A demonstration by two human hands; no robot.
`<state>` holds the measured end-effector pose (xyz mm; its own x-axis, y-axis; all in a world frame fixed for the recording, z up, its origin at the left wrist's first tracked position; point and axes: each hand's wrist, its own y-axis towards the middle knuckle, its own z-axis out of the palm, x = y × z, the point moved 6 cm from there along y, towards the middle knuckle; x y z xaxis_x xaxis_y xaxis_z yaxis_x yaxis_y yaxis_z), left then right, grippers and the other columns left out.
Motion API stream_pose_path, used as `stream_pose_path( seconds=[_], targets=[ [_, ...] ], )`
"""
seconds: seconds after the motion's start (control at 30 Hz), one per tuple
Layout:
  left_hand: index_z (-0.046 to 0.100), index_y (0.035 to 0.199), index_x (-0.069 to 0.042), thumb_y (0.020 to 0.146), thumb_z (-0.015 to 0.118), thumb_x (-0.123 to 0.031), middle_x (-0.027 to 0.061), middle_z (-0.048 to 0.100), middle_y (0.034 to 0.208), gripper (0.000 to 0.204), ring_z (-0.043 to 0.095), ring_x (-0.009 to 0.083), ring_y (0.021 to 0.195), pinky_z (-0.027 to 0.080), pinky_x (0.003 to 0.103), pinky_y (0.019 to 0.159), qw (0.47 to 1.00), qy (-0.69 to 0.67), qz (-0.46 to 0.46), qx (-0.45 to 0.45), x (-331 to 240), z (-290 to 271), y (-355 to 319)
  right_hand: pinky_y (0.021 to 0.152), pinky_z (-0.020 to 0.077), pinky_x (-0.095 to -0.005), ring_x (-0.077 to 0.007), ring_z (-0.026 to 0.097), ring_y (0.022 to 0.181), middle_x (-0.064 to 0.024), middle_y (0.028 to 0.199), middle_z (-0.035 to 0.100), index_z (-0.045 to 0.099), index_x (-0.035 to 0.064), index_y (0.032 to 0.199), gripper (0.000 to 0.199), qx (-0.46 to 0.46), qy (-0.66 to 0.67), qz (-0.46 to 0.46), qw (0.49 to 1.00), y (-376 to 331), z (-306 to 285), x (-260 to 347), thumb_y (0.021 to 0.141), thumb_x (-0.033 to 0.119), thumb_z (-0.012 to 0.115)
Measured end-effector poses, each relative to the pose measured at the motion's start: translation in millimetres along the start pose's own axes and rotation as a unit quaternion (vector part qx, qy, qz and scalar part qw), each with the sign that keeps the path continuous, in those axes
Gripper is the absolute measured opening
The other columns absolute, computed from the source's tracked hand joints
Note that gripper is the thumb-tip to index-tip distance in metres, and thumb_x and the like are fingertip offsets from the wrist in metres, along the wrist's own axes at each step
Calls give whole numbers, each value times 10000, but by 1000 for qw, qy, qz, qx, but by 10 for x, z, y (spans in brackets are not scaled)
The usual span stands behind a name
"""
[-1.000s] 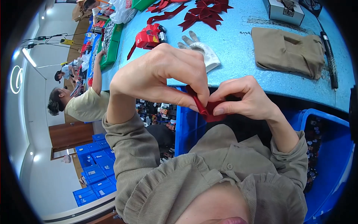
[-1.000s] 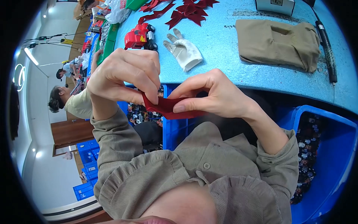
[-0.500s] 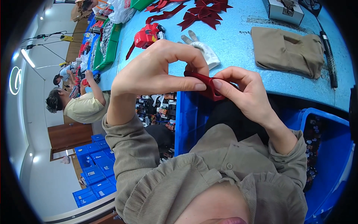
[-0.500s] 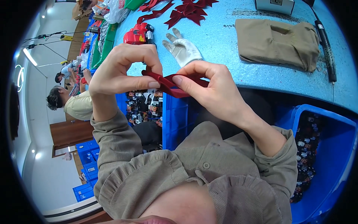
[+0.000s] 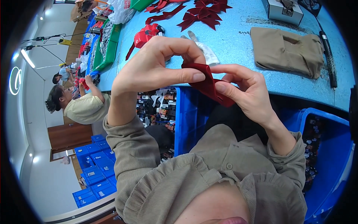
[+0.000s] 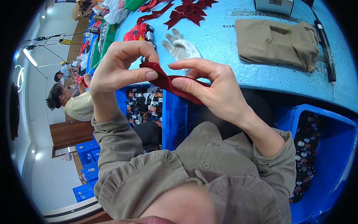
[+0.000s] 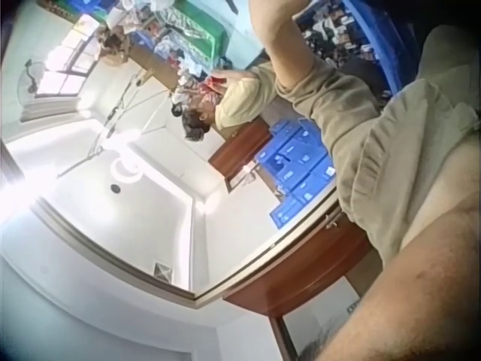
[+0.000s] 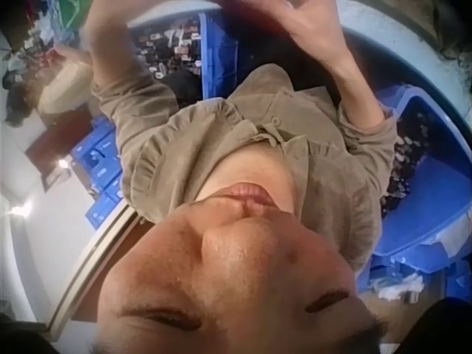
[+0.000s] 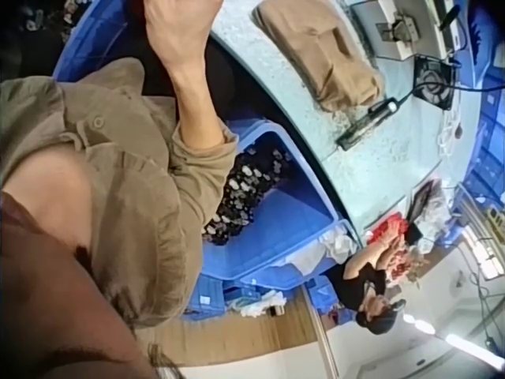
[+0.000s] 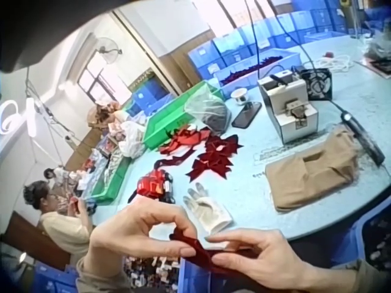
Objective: Assembling plastic toy trucks using an electric screwdriver and tying decorative red ribbons.
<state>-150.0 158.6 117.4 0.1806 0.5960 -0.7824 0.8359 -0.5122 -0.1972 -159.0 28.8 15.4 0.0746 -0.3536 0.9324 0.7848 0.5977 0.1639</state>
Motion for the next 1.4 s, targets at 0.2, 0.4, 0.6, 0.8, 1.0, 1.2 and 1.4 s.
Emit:
stream_pose_path(
  seconds=[0.2,0.4,0.6,0.8,1.0,1.2,1.4],
  targets=[
    [676,800,-49,675,756,-109,15,611,774,160,558,144,730,432,270,688,974,58,204,72,-258,26,-26,727,473,-220,-82,583,801,-60,862,642,617,-13,980,227,92,161,116,976,-10,45,-169,876,188,603],
    [703,758,-91,619,772,-120,-14,599,774,158,535,145,721,407,280,674,959,73,251,110,-372,60,-70,772,474,-246,-95,583,854,-60,872,639,609,-7,1011,243,160,161,133,965,15,74,-71,870,191,609],
    [704,764,-107,609,779,-129,-17,588,765,174,525,149,715,405,281,656,959,102,241,104,-367,98,-31,787,476,-249,-103,589,869,-62,907,637,609,-7,1021,277,157,93,88,979,-19,167,-86,797,136,688],
    [713,793,-72,684,739,-206,27,583,778,175,474,203,705,378,320,651,959,98,236,118,-356,108,-5,760,484,-242,-99,600,824,-50,873,644,629,-6,978,251,145,141,161,966,-55,181,-77,763,90,715],
    [687,776,-75,637,778,-105,18,600,722,168,552,169,701,439,283,645,970,102,196,98,-316,145,-17,720,487,-223,-80,598,760,-34,822,647,644,-7,900,171,96,119,195,969,-79,30,-101,761,66,710],
    [656,768,-28,708,748,-131,31,599,715,151,545,135,684,428,273,640,990,61,95,90,-116,240,43,686,477,-208,-66,587,736,-34,805,638,637,-8,868,125,23,44,129,990,-90,-78,-82,768,44,690],
    [624,842,19,770,684,-117,41,625,729,165,576,88,704,462,240,654,998,-2,-39,43,75,270,166,615,448,-191,-59,568,695,-34,788,625,621,-16,864,102,-93,-121,-22,988,-93,-168,120,784,32,662]
  ],
)
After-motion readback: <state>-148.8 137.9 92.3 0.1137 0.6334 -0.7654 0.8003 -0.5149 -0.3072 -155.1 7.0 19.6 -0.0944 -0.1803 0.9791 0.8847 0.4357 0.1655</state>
